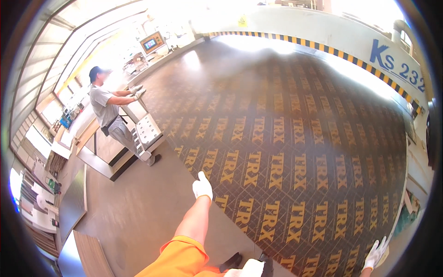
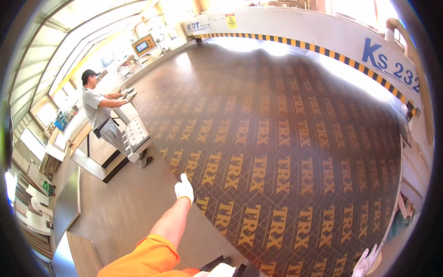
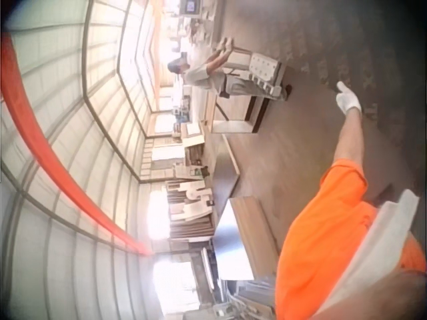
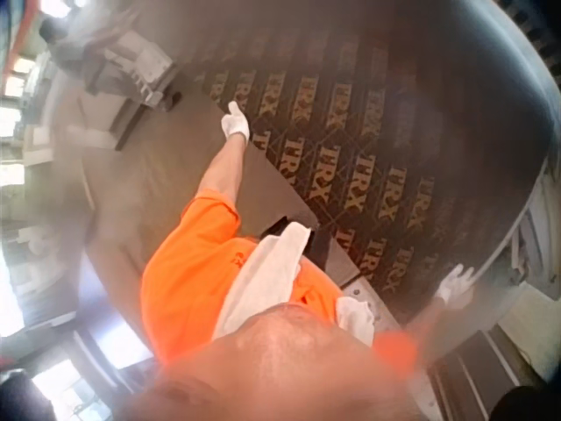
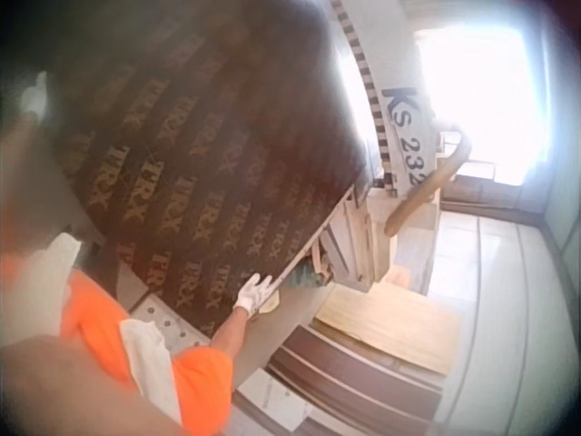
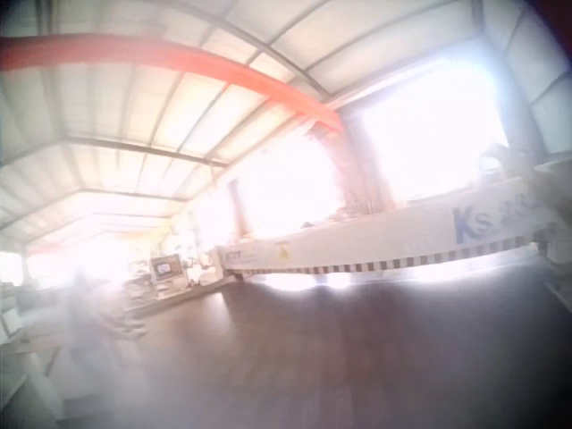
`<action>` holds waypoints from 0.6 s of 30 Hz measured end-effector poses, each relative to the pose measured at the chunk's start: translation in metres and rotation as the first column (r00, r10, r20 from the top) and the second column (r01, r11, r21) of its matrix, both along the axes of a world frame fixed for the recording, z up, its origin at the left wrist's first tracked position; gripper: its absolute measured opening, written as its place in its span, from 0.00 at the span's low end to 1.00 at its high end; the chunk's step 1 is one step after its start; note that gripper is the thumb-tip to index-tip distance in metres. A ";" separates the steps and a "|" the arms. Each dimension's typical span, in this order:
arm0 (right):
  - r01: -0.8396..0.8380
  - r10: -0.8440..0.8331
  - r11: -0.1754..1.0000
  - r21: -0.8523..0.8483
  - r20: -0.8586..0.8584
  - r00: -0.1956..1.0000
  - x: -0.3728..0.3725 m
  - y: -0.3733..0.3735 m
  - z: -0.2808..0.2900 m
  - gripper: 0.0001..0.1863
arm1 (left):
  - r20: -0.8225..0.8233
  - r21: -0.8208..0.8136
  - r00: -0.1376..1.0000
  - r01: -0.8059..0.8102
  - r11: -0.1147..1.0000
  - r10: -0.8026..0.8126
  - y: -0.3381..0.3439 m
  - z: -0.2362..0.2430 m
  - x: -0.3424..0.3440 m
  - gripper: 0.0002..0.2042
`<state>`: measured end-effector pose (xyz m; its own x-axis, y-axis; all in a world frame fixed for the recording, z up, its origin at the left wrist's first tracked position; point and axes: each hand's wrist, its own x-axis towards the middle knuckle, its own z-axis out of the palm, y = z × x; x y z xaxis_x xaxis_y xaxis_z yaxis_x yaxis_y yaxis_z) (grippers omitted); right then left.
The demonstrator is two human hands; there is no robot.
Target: The person removes a cut wooden board from a machine with a coworker and stacks it onto a pile. Then, the person and the coworker pick up another large wooden board, carry it to the machine, align it, and push it inside.
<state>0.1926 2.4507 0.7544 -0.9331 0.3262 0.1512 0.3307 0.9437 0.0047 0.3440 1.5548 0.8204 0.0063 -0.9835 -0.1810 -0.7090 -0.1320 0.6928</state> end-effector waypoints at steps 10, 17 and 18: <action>-0.036 0.007 0.974 -0.226 -0.128 0.992 0.213 -0.036 0.062 0.28 | -0.372 0.208 0.923 0.190 0.960 -0.102 0.070 -0.004 0.029 0.43; -0.127 0.116 0.972 -0.200 -0.067 0.991 0.275 -0.020 0.062 0.30 | -0.644 0.339 0.764 0.327 0.882 -0.035 0.247 -0.047 0.044 0.41; -0.148 0.137 0.969 -0.196 -0.070 0.988 0.284 -0.013 0.058 0.30 | -0.591 0.356 0.806 0.289 0.888 -0.025 0.256 -0.039 0.043 0.43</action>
